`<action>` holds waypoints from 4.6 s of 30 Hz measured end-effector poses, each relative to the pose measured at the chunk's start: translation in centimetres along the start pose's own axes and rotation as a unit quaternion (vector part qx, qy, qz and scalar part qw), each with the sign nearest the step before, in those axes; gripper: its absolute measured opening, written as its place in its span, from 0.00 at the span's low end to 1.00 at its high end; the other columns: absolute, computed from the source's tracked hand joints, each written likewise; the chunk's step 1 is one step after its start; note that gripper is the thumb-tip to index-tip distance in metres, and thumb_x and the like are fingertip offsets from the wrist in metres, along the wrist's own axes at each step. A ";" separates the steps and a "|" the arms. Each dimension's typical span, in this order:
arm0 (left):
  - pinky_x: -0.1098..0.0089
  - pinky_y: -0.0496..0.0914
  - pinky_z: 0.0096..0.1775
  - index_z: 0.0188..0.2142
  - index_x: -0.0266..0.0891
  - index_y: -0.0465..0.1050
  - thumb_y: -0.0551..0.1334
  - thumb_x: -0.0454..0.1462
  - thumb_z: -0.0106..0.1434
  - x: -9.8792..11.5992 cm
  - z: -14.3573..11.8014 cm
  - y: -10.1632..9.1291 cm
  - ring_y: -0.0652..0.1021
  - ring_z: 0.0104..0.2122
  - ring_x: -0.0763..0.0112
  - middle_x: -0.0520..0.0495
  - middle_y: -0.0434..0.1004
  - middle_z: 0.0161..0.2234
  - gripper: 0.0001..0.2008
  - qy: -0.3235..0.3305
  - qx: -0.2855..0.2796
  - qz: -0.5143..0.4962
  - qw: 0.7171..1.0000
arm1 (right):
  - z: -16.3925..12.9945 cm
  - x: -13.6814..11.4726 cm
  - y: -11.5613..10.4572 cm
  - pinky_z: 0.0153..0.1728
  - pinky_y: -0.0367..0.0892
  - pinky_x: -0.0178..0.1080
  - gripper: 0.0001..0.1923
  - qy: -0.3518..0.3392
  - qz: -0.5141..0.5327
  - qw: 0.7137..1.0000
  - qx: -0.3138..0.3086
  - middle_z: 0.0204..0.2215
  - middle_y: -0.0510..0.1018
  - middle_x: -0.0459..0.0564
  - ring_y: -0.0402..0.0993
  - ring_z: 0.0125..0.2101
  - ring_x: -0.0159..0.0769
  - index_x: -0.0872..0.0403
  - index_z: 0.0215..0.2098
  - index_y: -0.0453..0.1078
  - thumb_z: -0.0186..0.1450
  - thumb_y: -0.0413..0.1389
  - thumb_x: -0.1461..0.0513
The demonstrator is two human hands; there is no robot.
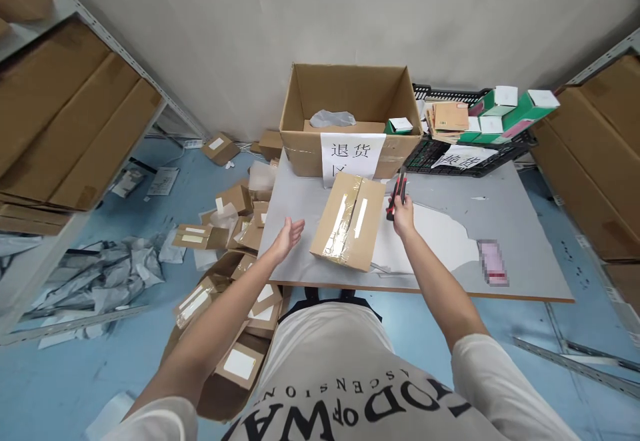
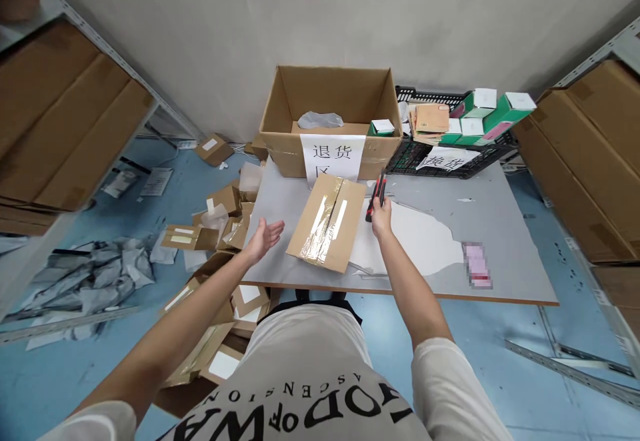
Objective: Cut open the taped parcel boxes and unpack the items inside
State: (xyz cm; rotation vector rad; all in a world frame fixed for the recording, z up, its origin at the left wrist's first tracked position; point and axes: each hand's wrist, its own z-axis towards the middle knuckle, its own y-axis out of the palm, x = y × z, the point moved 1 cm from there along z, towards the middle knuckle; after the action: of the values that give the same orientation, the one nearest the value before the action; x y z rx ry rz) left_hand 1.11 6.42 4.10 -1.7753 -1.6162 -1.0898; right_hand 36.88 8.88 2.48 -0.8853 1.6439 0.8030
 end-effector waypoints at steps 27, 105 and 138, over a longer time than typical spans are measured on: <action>0.58 0.54 0.61 0.55 0.44 0.70 0.42 0.63 0.60 2.6 1.9 6.2 0.60 0.62 0.55 0.46 0.66 0.58 0.38 -0.016 -0.167 -0.076 0.983 | -8.5 -1.7 -1.0 0.25 0.72 0.36 0.15 0.134 -0.011 0.980 -0.146 0.28 0.76 0.45 0.73 0.26 0.33 0.48 0.40 0.66 0.59 0.57 0.50; 0.43 0.48 0.60 0.66 0.30 0.35 0.63 0.63 0.45 1.9 5.0 4.1 0.39 0.65 0.42 0.25 0.36 0.66 0.63 0.311 0.085 0.601 0.731 | -5.3 0.3 -10.5 0.13 0.61 0.31 0.39 0.050 -0.096 0.967 -0.231 0.31 0.75 0.48 0.65 0.16 0.25 0.50 0.65 0.52 0.60 0.56 0.48; 0.48 0.49 0.62 0.63 0.26 0.49 0.67 0.63 0.36 2.2 5.2 4.5 0.43 0.65 0.40 0.25 0.42 0.65 0.64 0.285 0.100 0.597 0.743 | -3.7 -3.4 -11.5 0.12 0.57 0.29 0.35 0.091 -0.206 0.924 -0.309 0.23 0.72 0.44 0.63 0.13 0.25 0.49 0.65 0.54 0.62 0.54 0.49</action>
State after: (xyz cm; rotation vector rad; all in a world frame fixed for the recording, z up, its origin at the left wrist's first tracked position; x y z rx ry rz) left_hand 6.57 11.04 3.66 -1.5840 -0.0452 -0.6223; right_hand 45.62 0.49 5.74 -1.7292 1.2854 0.9719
